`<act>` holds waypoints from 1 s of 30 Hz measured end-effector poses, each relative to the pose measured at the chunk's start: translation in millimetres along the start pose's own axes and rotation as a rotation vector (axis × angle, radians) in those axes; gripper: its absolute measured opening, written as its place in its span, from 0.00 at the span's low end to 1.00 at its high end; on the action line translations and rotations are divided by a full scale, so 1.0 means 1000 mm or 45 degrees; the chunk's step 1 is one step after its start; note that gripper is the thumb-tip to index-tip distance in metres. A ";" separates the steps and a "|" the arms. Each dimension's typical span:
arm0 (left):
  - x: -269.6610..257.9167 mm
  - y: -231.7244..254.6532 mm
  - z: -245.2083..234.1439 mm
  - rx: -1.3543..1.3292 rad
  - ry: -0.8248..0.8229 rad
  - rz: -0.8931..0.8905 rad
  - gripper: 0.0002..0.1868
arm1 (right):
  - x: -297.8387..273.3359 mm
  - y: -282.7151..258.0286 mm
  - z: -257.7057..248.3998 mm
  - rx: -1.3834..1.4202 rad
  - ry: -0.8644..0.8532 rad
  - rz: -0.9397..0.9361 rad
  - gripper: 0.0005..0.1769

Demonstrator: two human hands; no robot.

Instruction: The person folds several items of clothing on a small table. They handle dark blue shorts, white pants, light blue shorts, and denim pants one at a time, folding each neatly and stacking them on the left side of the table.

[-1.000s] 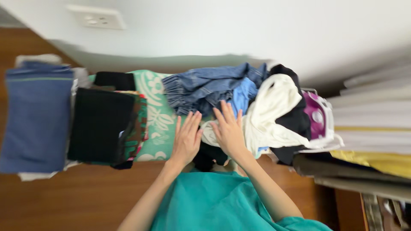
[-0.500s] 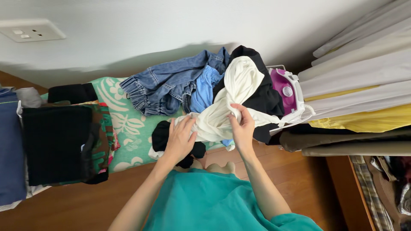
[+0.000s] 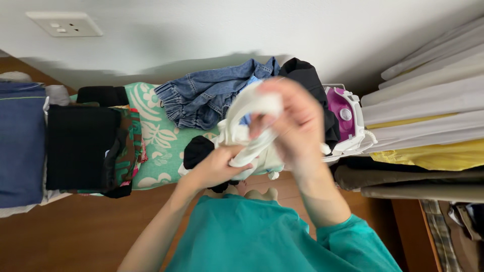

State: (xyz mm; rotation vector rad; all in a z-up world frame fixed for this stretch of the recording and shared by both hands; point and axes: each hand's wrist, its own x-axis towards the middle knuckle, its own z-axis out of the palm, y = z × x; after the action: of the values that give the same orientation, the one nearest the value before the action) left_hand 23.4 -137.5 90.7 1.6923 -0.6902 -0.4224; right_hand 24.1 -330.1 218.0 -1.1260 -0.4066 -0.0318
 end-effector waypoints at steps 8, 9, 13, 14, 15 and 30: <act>-0.029 0.030 -0.059 0.494 0.203 -0.218 0.16 | 0.051 -0.053 -0.068 0.033 0.348 -0.473 0.23; -0.030 0.036 -0.065 0.713 0.202 -0.255 0.17 | 0.057 -0.056 -0.078 0.033 0.359 -0.513 0.22; -0.037 0.069 -0.094 1.456 0.560 0.164 0.21 | 0.066 -0.067 -0.109 -0.027 0.313 -0.563 0.20; -0.038 0.080 -0.104 1.574 0.573 0.143 0.22 | 0.067 -0.070 -0.115 -0.049 0.295 -0.564 0.20; -0.040 0.091 -0.115 1.695 0.585 0.123 0.24 | 0.068 -0.073 -0.120 -0.066 0.283 -0.563 0.19; -0.026 0.119 -0.167 0.632 1.091 0.300 0.06 | 0.096 -0.031 -0.167 -0.409 0.381 -0.393 0.14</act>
State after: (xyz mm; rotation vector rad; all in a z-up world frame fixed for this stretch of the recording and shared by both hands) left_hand 80.7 -9.5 242.5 1.9877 -0.3447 0.6745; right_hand 156.1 -473.6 215.6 -1.3408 -0.3088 -0.5467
